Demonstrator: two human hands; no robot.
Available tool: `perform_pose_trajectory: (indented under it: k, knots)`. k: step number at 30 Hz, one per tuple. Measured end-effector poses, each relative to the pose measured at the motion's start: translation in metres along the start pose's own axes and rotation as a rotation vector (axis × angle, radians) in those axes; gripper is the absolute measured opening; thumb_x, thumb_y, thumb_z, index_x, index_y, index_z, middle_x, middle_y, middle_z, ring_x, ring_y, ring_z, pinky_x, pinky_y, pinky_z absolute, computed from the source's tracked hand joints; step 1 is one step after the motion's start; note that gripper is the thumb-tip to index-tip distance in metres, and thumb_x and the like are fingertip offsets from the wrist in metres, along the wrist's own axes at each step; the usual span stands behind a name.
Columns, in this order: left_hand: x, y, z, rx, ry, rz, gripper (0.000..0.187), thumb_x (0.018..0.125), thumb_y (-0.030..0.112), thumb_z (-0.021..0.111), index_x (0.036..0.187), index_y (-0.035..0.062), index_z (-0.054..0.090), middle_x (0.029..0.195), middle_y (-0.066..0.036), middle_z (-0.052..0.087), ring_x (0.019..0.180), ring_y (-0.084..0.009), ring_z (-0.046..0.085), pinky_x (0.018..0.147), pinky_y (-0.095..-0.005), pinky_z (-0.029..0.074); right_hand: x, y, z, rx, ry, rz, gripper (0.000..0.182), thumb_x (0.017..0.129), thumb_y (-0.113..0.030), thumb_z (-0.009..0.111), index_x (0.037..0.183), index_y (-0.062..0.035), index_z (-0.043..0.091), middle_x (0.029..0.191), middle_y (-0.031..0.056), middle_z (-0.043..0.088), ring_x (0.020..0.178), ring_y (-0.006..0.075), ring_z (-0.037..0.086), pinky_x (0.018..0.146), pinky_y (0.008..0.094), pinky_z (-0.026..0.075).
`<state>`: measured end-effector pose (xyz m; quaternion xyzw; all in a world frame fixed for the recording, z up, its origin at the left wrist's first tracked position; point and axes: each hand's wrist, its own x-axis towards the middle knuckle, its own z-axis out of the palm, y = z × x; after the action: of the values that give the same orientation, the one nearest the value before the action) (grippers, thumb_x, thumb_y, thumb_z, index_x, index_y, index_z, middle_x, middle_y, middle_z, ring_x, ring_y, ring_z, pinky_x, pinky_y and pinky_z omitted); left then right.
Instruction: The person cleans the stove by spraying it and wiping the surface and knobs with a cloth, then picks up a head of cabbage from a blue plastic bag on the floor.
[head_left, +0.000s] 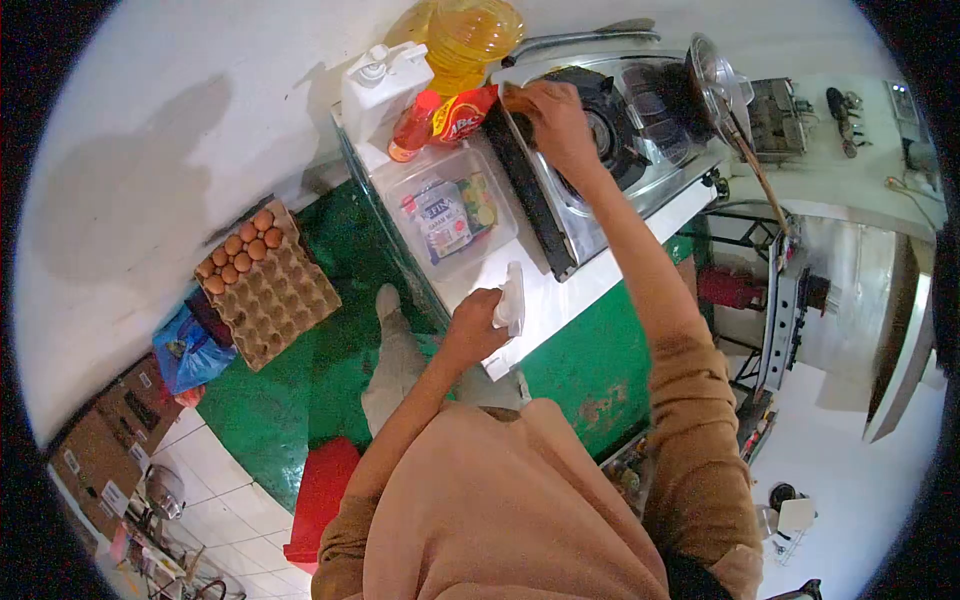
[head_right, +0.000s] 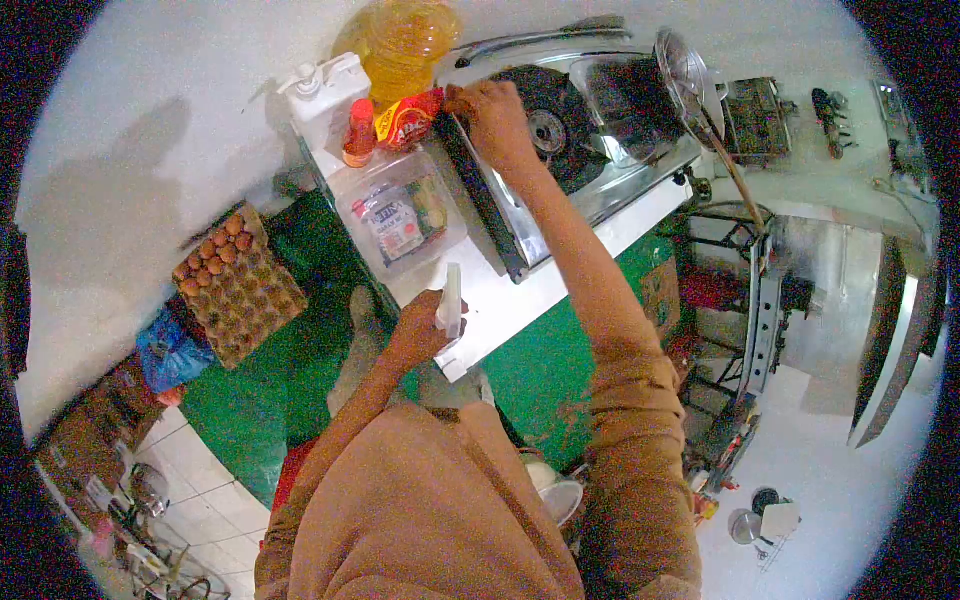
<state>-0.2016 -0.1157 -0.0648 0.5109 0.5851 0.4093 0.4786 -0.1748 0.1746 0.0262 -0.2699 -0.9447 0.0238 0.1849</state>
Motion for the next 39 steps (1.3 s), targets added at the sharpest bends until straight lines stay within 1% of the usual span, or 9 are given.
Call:
perform_pose_trajectory:
  k: [14, 21, 24, 26, 29, 30, 34, 36, 39]
  knots:
    - [0.006, 0.005, -0.002, -0.012, -0.047, -0.028, 0.025, 0.070, 0.021, 0.072, 0.092, 0.0093, 0.066, 0.089, -0.016, 0.063, 0.084, -0.0318, 0.062, 0.076, -0.0405, 0.050, -0.090, -0.032, 0.013, -0.023, -0.020, 0.188, 0.042, 0.070, 0.007, 0.052, 0.110, -0.0018, 0.062, 0.117, 0.0141, 0.056, 0.108, 0.0342, 0.050, 0.093, 0.0396, 0.042]
    - [0.006, 0.007, 0.000, -0.043, 0.018, 0.045, 0.032, 0.067, 0.022, 0.069, 0.091, 0.0024, 0.062, 0.086, -0.019, 0.061, 0.084, -0.0371, 0.057, 0.076, -0.0440, 0.047, -0.153, -0.043, -0.014, 0.009, -0.028, 0.240, 0.043, 0.069, 0.009, 0.054, 0.110, -0.0023, 0.062, 0.117, 0.0138, 0.057, 0.109, 0.0349, 0.050, 0.096, 0.0420, 0.040]
    - [0.008, 0.007, 0.000, -0.038, 0.002, 0.042, 0.032, 0.068, 0.023, 0.069, 0.092, 0.0023, 0.062, 0.087, -0.019, 0.061, 0.085, -0.0371, 0.057, 0.077, -0.0440, 0.046, -0.185, -0.045, -0.025, -0.052, -0.076, 0.250, 0.037, 0.072, -0.004, 0.059, 0.109, -0.0043, 0.062, 0.119, 0.0110, 0.056, 0.110, 0.0322, 0.050, 0.093, 0.0397, 0.042]
    - [0.010, 0.004, 0.002, -0.057, 0.012, 0.040, 0.032, 0.069, 0.023, 0.069, 0.092, 0.0022, 0.062, 0.087, -0.019, 0.060, 0.085, -0.0371, 0.057, 0.077, -0.0441, 0.046, -0.190, -0.047, -0.039, 0.187, -0.112, 0.402, 0.036, 0.073, -0.001, 0.057, 0.108, -0.0049, 0.063, 0.113, 0.0120, 0.060, 0.105, 0.0324, 0.054, 0.091, 0.0388, 0.044]
    - [0.012, -0.001, 0.004, 0.008, 0.110, 0.128, 0.031, 0.071, 0.023, 0.068, 0.092, 0.0018, 0.062, 0.088, -0.019, 0.060, 0.084, -0.0376, 0.056, 0.076, -0.0442, 0.046, -0.136, -0.042, -0.080, 0.407, -0.193, 0.722, 0.037, 0.072, 0.005, 0.053, 0.106, -0.0047, 0.064, 0.105, 0.0140, 0.064, 0.099, 0.0323, 0.059, 0.088, 0.0375, 0.047]
    - [0.015, 0.004, 0.001, -0.009, 0.116, 0.134, 0.028, 0.071, 0.021, 0.068, 0.091, 0.0024, 0.062, 0.088, -0.018, 0.060, 0.085, -0.0367, 0.056, 0.076, -0.0435, 0.046, -0.128, -0.020, -0.068, 0.506, -0.057, 0.799, 0.036, 0.073, 0.007, 0.051, 0.104, -0.0043, 0.064, 0.100, 0.0156, 0.065, 0.096, 0.0319, 0.061, 0.086, 0.0364, 0.047]
    - [0.018, 0.018, -0.010, -0.117, 0.095, 0.091, 0.021, 0.071, 0.013, 0.069, 0.090, 0.0054, 0.062, 0.089, -0.013, 0.062, 0.087, -0.0322, 0.058, 0.077, -0.0408, 0.047, -0.017, 0.026, -0.058, 0.368, 0.221, 0.531, 0.025, 0.080, 0.001, 0.052, 0.099, -0.0052, 0.066, 0.095, 0.0169, 0.064, 0.093, 0.0341, 0.061, 0.081, 0.0367, 0.049]
    - [0.018, 0.018, -0.013, -0.091, 0.077, 0.094, 0.023, 0.072, 0.011, 0.070, 0.092, 0.0052, 0.060, 0.092, -0.012, 0.063, 0.088, -0.0296, 0.061, 0.078, -0.0387, 0.049, 0.024, 0.053, -0.036, 0.138, 0.209, 0.377, 0.020, 0.080, -0.003, 0.052, 0.095, -0.0023, 0.066, 0.094, 0.0191, 0.063, 0.091, 0.0356, 0.060, 0.078, 0.0402, 0.049]
    - [0.019, 0.028, -0.021, -0.018, 0.054, 0.117, 0.025, 0.073, 0.007, 0.071, 0.094, 0.0050, 0.057, 0.095, -0.011, 0.064, 0.088, -0.0262, 0.063, 0.078, -0.0362, 0.050, 0.048, 0.100, 0.034, -0.026, 0.003, 0.471, 0.018, 0.078, -0.008, 0.055, 0.089, -0.0015, 0.068, 0.096, 0.0200, 0.063, 0.091, 0.0348, 0.060, 0.077, 0.0428, 0.050]
